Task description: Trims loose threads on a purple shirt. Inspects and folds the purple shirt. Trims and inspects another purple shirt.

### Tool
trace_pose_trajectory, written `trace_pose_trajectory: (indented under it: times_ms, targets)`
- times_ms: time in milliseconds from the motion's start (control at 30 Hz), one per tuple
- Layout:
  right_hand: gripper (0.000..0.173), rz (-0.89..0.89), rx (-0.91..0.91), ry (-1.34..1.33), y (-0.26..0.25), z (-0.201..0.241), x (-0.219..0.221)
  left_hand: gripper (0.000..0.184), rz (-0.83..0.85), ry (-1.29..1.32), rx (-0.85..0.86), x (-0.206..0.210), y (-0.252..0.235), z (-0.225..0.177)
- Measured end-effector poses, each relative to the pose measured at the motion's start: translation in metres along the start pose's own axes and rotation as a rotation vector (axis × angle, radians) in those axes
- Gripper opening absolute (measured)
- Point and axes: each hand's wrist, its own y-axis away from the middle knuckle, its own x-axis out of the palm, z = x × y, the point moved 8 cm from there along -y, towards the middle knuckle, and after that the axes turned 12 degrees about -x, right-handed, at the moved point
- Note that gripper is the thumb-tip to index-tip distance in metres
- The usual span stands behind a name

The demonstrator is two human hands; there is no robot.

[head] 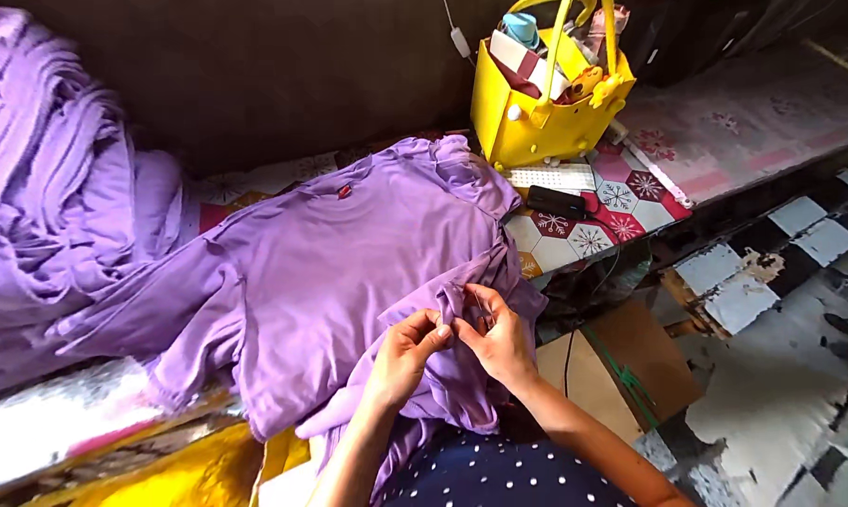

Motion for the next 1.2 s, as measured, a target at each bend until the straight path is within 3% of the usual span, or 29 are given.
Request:
trace_pose_trajectory:
  times_ms: [67,133,233,367,567,667,733,800,1000,1133,1200]
  targets:
    - [0.043,-0.036,-0.019,0.119,0.003,0.0,-0.004,0.006,-0.005,-0.185,0.086,0.008,0.0,-0.003]
    - [0.028,-0.112,-0.054,0.195,0.003,-0.001,-0.016,0.013,-0.158,-0.42,0.231,0.013,-0.003,-0.014]
    - [0.022,-0.097,0.003,-0.003,0.0,-0.004,-0.041,0.003,-0.405,-0.425,0.349,0.007,-0.021,-0.025]
    - [0.021,0.021,0.272,-0.39,0.004,-0.033,-0.064,0.024,-0.164,-0.031,-0.001,0.009,-0.051,-0.003]
    - [0.024,-0.051,0.511,-0.341,0.01,-0.071,-0.082,0.015,0.021,-0.099,-0.193,0.036,-0.053,0.026]
    - [0.016,-0.016,0.313,-0.034,0.005,-0.072,-0.088,0.009,0.017,-0.105,-0.127,0.038,-0.047,0.024]
    - [0.015,-0.074,0.054,0.232,0.005,-0.048,-0.094,0.009,-0.034,-0.153,-0.058,0.04,-0.041,0.021]
    - [0.014,-0.145,-0.139,0.302,0.009,-0.017,-0.092,0.011,-0.074,-0.175,0.008,0.042,-0.035,0.016]
    - [0.014,-0.116,-0.086,0.319,0.017,-0.004,-0.073,0.013,-0.155,-0.265,0.197,0.052,-0.023,0.006]
    - [0.012,-0.166,-0.176,0.381,0.019,-0.006,-0.068,0.01,-0.198,-0.441,0.313,0.059,-0.016,-0.001]
    - [0.011,-0.151,-0.144,0.265,0.016,-0.012,-0.068,0.009,-0.202,-0.47,0.33,0.06,-0.016,-0.001]
